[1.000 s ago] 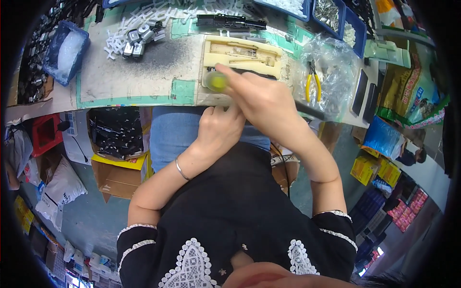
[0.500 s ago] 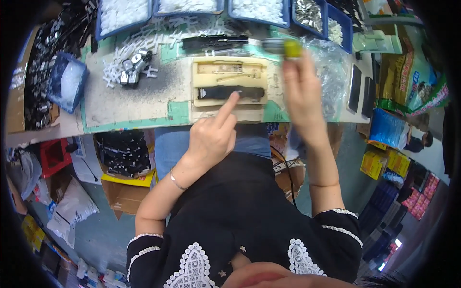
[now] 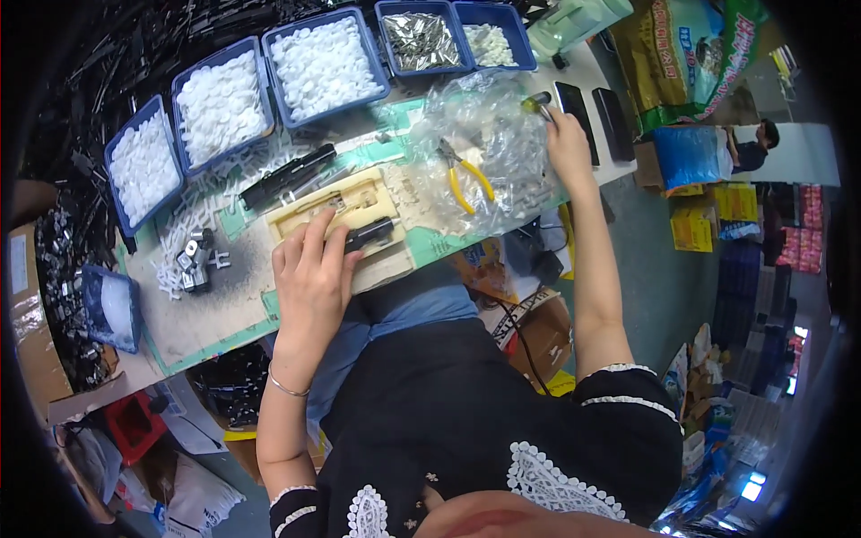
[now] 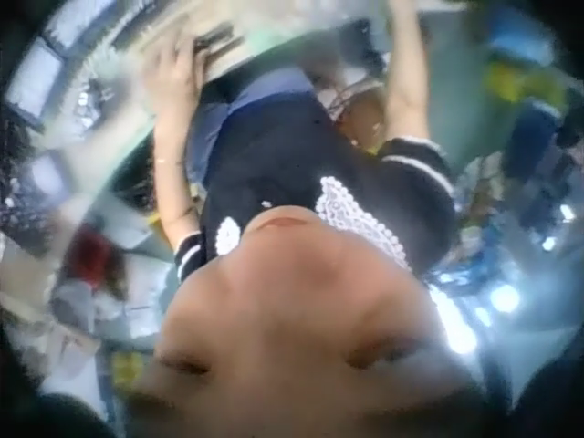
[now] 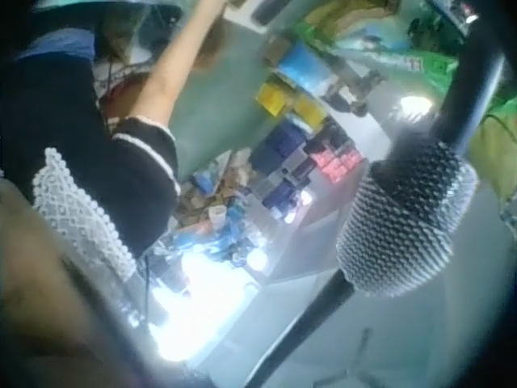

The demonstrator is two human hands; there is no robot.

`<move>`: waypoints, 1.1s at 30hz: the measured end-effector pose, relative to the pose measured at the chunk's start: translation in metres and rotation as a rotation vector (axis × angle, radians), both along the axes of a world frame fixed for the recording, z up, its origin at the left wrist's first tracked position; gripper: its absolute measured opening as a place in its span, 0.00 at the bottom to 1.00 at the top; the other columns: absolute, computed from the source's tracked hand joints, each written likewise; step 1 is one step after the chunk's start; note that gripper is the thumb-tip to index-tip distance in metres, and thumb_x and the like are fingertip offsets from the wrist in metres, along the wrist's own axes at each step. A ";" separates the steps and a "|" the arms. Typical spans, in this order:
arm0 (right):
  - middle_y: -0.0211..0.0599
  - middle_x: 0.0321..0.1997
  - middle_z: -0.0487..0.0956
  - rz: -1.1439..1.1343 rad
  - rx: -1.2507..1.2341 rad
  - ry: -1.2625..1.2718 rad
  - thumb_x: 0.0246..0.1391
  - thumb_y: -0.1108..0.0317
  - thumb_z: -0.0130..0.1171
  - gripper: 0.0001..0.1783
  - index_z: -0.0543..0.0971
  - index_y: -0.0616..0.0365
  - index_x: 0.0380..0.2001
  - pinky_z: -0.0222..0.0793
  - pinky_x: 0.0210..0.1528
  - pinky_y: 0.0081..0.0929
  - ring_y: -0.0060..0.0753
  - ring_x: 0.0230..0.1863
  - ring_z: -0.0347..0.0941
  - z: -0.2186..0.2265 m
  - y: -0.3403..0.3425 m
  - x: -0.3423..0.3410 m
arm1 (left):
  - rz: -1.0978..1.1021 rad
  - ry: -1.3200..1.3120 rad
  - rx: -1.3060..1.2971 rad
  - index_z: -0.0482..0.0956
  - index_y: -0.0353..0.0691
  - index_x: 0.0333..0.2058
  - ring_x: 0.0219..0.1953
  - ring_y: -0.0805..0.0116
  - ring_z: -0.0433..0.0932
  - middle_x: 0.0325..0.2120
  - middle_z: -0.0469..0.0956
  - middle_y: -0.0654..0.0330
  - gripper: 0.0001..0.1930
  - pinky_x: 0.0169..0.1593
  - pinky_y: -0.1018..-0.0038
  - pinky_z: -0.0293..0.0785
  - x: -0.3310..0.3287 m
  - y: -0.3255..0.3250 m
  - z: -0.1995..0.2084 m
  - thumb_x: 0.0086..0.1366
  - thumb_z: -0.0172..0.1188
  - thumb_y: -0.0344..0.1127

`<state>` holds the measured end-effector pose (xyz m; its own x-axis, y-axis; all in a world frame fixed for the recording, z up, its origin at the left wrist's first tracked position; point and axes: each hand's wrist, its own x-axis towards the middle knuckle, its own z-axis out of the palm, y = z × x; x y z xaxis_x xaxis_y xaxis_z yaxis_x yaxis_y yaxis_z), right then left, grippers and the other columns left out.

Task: The person assembles small plastic components into a mechanism by hand, using a jig to hold the plastic housing, then inserting white plastic pins and metal springs, and securing black components with pliers and a screwdriver.

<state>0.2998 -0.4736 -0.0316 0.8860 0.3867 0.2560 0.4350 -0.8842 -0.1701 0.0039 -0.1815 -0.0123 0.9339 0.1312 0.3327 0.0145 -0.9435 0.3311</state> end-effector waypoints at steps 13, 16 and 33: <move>0.36 0.26 0.75 0.161 0.293 0.305 0.53 0.62 0.58 0.13 0.72 0.62 0.32 0.66 0.32 0.32 0.39 0.28 0.72 0.018 0.050 -0.040 | 0.174 -0.204 -0.905 0.63 0.31 0.53 0.41 0.67 0.72 0.43 0.70 0.56 0.19 0.48 0.76 0.66 -0.001 -0.003 -0.005 0.65 0.53 0.30; 0.24 0.29 0.73 0.249 0.979 0.638 0.62 0.65 0.50 0.08 0.71 0.58 0.32 0.60 0.32 0.14 0.13 0.28 0.65 0.037 0.073 -0.032 | 0.183 -0.210 -1.160 0.63 0.31 0.53 0.40 0.71 0.71 0.40 0.70 0.59 0.19 0.46 0.79 0.66 0.001 0.000 -0.003 0.66 0.52 0.29; 0.43 0.31 0.73 0.252 0.015 -0.234 0.44 0.71 0.56 0.07 0.71 0.62 0.27 0.67 0.37 0.36 0.47 0.32 0.70 0.090 0.062 -0.081 | 0.130 -0.190 -1.512 0.66 0.33 0.56 0.33 0.79 0.72 0.41 0.76 0.59 0.20 0.40 0.82 0.68 0.006 0.003 0.012 0.67 0.51 0.33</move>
